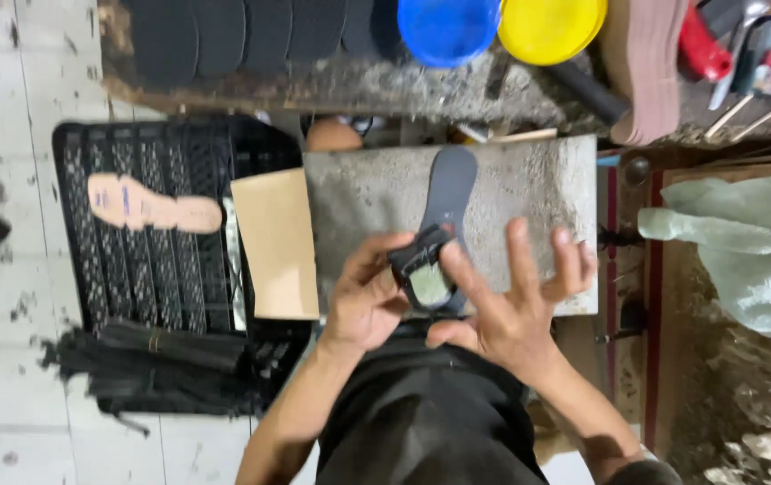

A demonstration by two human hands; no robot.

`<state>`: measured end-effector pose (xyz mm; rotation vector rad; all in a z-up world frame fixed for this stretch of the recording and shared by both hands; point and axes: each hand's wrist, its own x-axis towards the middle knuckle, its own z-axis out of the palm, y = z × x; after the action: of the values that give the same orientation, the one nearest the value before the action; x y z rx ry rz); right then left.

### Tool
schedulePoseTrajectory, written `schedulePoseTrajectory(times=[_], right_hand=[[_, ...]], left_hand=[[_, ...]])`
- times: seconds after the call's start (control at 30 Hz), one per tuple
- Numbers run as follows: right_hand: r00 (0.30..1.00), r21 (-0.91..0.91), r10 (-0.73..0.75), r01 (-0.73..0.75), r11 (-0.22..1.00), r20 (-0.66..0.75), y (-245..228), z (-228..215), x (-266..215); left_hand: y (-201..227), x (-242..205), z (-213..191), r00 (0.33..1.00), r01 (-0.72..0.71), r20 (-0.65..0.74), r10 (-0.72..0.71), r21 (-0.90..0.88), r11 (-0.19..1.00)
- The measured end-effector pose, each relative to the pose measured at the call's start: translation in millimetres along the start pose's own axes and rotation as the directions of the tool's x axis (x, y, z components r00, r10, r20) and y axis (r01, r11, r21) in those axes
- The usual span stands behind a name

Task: Applying adhesive to shoe heels and attaching them to the soles manually.

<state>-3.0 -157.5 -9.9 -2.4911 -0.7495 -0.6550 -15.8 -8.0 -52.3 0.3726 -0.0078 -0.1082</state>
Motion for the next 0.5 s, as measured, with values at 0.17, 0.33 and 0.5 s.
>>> schedulePoseTrajectory(times=[0.17,0.33,0.5], right_hand=[[0.999,-0.054,0.033,-0.035,0.998,-0.037,-2,5,2],[0.995,-0.063,0.041,-0.047,0.997,-0.088,3,4,1],[0.999,-0.032,-0.038,0.037,0.999,-0.029,1,6,-4]], left_hand=[[9,-4,2,0.988,0.128,0.065,-0.138,0.130,0.983],[14,-4,-1,0.989,0.127,0.064,-0.134,0.102,0.987],[18,3,4,0.990,0.098,0.094,-0.109,0.120,0.988]])
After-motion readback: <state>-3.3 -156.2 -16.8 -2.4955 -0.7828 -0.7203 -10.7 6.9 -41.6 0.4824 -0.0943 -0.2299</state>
